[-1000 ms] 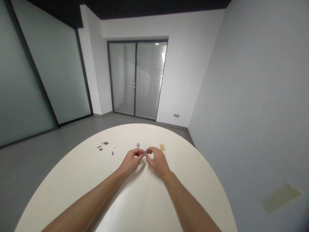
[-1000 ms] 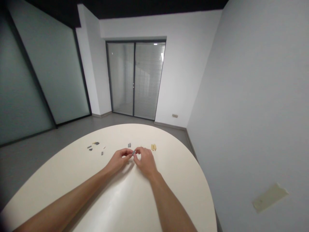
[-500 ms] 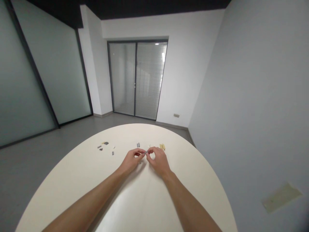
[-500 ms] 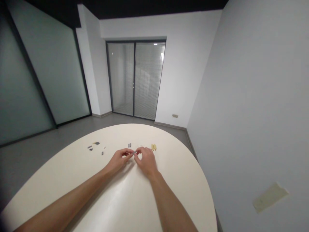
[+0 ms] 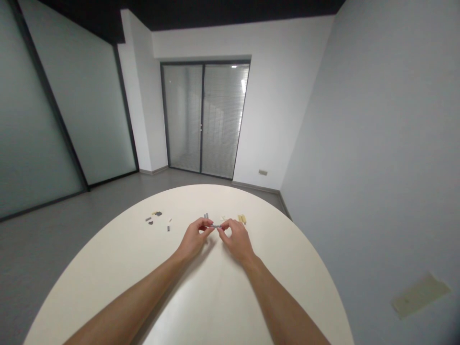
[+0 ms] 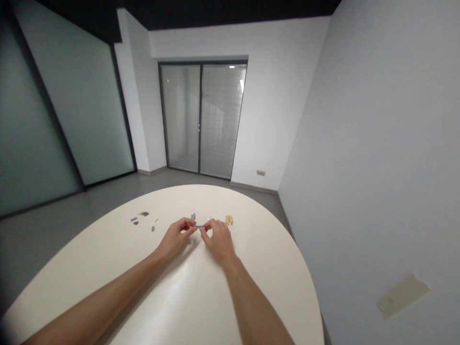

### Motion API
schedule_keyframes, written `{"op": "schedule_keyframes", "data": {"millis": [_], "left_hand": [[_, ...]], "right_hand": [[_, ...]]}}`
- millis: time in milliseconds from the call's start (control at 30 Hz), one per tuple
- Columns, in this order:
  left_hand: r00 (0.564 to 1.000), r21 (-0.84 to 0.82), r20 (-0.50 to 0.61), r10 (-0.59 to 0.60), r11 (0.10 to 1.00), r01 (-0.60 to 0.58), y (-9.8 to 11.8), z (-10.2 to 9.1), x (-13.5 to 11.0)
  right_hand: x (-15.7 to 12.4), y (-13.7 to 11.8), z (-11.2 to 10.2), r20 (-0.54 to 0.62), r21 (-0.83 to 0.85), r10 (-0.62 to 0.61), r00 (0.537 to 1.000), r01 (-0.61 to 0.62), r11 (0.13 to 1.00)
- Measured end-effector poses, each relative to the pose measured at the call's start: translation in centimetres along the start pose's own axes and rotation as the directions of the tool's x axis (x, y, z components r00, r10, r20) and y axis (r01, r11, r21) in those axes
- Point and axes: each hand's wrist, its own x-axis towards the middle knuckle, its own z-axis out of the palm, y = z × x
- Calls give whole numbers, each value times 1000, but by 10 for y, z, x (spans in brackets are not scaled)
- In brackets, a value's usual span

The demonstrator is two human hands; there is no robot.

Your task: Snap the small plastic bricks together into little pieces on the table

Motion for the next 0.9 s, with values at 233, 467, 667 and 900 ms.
{"op": "schedule_keyframes", "data": {"millis": [233,467,667,900], "left_hand": [[1000,-7,3,8,1000,-8,-3,-1,1],[1000,2,-2,7,1000,-7,2,-3,0],[1000,19,1,4,1000,-4,5,-4,-1],[1000,22,6,20,1000,-21,3,-3,-1]], "right_hand": [[0,2,1,0,7,10,1000,-10,1000],[0,3,2,5,4,9,1000,-9,1000],[0,1,1,24,-19,-6,1000,6,1000],[0,0,0,39,-19,5,999,-4,1000]]}}
